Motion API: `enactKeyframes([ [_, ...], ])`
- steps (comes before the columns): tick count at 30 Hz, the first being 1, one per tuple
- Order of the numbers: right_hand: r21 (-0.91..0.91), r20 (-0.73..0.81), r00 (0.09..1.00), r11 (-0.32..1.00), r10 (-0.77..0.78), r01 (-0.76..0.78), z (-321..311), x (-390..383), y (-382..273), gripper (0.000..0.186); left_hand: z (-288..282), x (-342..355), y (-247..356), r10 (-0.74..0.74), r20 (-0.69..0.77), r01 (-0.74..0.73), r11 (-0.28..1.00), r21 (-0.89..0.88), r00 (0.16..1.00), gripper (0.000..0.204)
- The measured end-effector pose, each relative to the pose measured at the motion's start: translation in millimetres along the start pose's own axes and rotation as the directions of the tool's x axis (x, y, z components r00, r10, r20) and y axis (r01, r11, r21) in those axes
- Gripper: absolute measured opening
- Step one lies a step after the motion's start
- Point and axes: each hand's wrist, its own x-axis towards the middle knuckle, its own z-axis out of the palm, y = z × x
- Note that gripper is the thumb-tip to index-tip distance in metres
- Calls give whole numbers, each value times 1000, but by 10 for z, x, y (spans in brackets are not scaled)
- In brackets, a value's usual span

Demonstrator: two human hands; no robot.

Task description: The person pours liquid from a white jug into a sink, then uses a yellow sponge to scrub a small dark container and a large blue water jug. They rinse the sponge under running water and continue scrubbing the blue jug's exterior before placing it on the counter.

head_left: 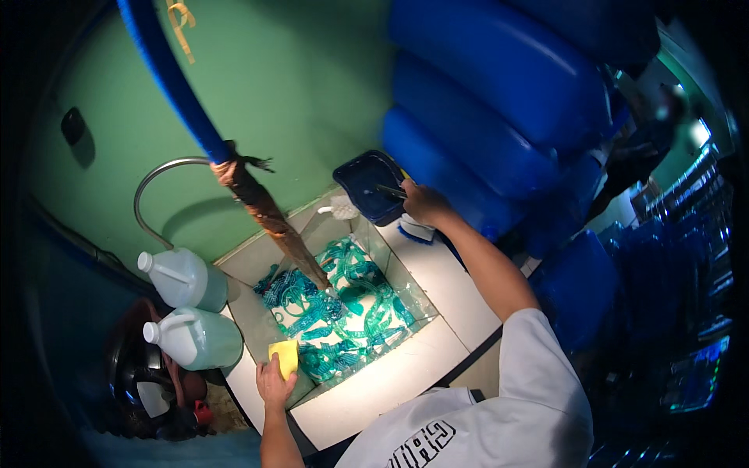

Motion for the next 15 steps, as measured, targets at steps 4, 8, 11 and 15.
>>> enactKeyframes([
  [4, -224, 110, 994, 974, -7, 32, 179, 616, -141, 34, 29, -11, -48, -13, -5, 13, 1000, -17, 1000, 74],
  [8, -296, 149, 989, 953, -17, 60, 412, 1033, -144, 22, 75, -48, -84, -28, -2, 28, 1000, 9, 1000, 76],
  [11, -214, 102, 994, 975, -36, 58, 520, 1230, -139, 20, 99, -16, -91, -34, -2, 34, 999, 24, 999, 77],
  [15, -212, 141, 990, 977, 30, 0, 538, 1303, -182, 23, 117, 25, -89, 6, 13, -6, 1000, 7, 1000, 78],
])
